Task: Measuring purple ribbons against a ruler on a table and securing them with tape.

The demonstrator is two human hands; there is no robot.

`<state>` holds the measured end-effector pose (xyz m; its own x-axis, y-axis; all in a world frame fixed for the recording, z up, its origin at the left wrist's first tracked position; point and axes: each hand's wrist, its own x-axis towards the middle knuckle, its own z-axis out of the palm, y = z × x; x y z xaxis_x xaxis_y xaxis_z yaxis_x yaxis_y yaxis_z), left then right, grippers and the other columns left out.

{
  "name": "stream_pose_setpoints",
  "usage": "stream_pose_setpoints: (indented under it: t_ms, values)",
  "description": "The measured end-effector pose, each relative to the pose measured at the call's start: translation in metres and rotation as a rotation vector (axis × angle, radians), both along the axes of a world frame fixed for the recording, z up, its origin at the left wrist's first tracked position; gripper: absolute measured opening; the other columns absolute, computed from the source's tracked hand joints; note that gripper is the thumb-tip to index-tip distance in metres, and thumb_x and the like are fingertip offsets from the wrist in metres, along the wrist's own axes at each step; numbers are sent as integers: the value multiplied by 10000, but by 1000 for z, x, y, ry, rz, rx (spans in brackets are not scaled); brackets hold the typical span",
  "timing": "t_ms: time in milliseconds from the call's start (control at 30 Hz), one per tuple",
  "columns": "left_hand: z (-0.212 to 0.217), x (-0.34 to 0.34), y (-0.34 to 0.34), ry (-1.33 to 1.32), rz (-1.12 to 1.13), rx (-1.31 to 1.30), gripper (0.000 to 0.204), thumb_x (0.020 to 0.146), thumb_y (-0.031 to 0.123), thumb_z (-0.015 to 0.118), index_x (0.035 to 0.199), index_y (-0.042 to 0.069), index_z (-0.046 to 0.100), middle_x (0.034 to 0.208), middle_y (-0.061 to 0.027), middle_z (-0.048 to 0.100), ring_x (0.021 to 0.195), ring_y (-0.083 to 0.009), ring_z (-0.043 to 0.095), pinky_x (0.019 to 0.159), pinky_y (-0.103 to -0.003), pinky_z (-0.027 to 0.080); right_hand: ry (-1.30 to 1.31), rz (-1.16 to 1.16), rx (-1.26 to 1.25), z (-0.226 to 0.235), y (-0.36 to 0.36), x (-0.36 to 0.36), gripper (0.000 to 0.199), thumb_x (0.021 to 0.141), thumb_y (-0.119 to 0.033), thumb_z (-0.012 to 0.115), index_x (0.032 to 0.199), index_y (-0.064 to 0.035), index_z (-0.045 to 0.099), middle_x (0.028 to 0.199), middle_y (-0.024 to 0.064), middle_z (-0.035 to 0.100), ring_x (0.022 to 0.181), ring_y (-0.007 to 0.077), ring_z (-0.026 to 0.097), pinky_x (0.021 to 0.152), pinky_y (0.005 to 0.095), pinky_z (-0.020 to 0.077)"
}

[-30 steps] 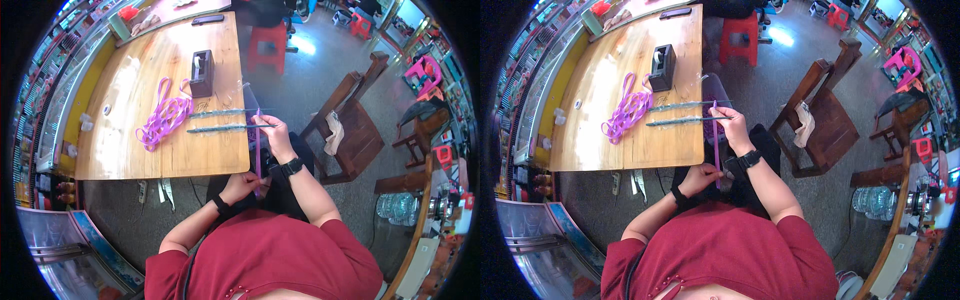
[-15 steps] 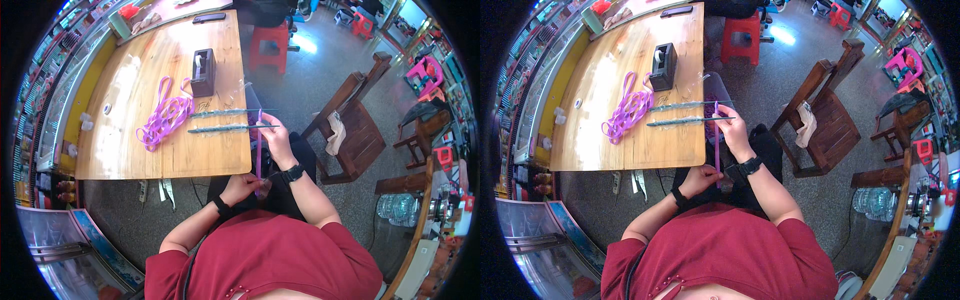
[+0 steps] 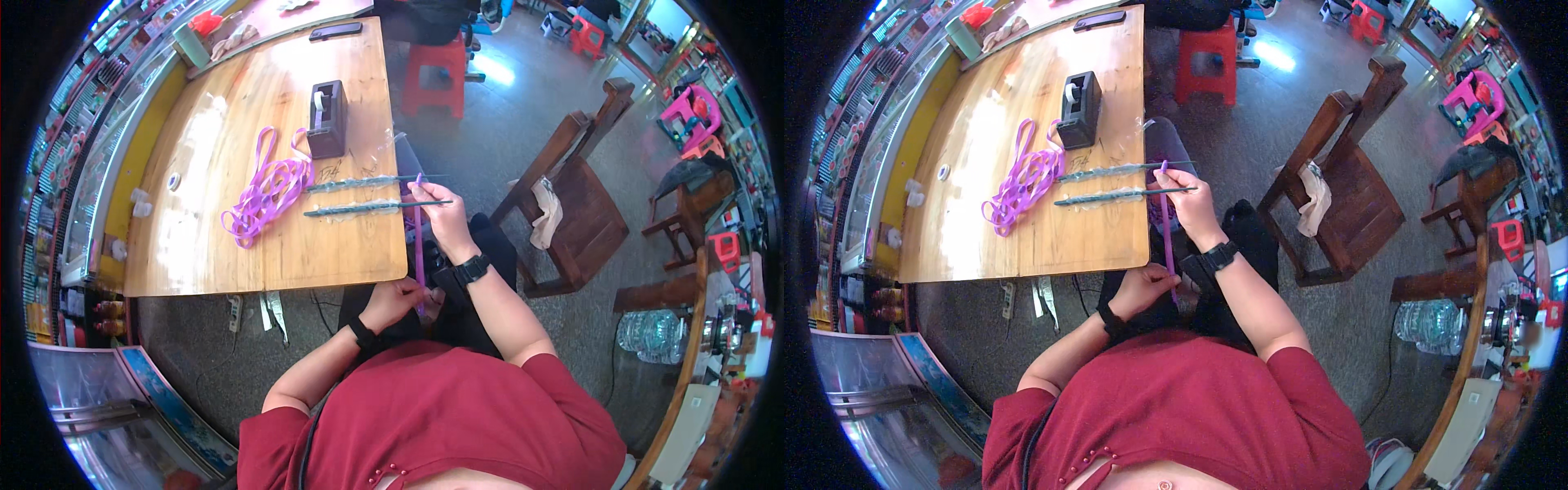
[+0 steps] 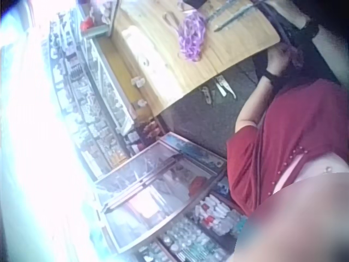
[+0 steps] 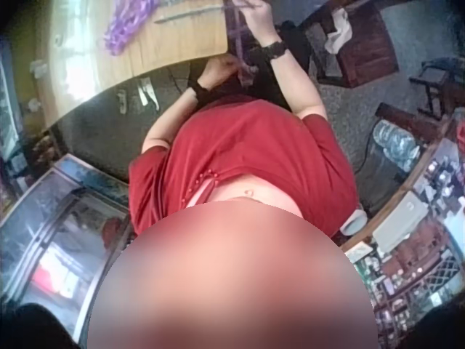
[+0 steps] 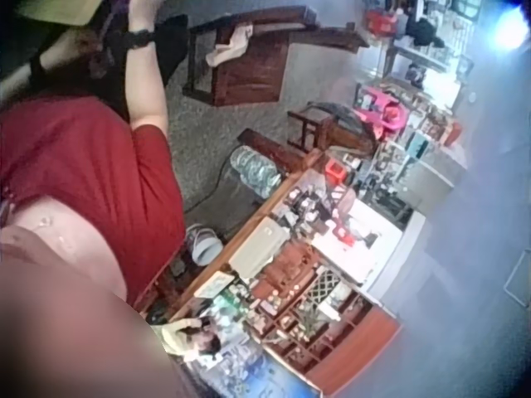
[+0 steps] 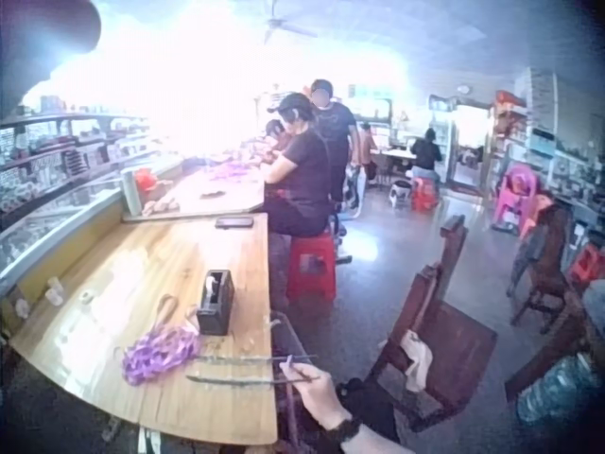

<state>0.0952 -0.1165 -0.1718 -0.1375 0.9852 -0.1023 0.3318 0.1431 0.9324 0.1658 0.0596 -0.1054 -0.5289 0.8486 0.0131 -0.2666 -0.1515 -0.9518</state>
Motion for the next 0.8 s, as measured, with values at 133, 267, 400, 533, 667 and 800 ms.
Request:
stream_pose_setpoints:
  t_ms: [133,267,400,533,667,800]
  values:
    - [11,2,1,10,-18,-4,232,863,240,735,850,9,723,757,-117,677,697,-191,645,636,-322,491,-19,-39,117,-8,3,-1,233,940,-150,677,1075,38,697,916,15,703,841,53,607,746,196,470]
    - [18,4,-2,20,-17,-45,241,856,250,743,858,9,726,760,-129,681,697,-206,653,643,-327,498,-139,-44,115,-22,6,4,234,937,-127,673,1100,41,691,947,21,706,866,56,615,770,195,477]
    - [4,0,-5,78,-32,-21,239,854,252,745,860,14,730,764,-131,684,710,-210,663,644,-324,504,-3,-32,47,-20,1,5,225,930,-103,674,1100,43,691,958,26,707,846,53,620,759,193,488]
    - [15,1,-5,69,-39,-58,236,848,253,749,853,17,732,775,-128,689,715,-218,669,646,-328,510,-47,36,70,-19,-4,10,213,940,-77,634,1105,53,671,960,68,710,850,105,656,786,235,526]
    - [31,2,-7,74,-74,-43,216,855,244,740,839,29,738,786,-130,689,718,-242,670,647,-337,511,-8,134,15,-18,-5,16,205,953,-98,614,1084,48,674,944,96,714,828,139,679,776,272,552]
    - [63,-7,-20,18,-276,89,176,858,214,737,826,41,743,803,-128,693,729,-248,671,649,-339,513,24,117,-42,-9,-10,16,207,955,-124,613,1068,38,674,921,115,717,796,167,695,773,299,569]
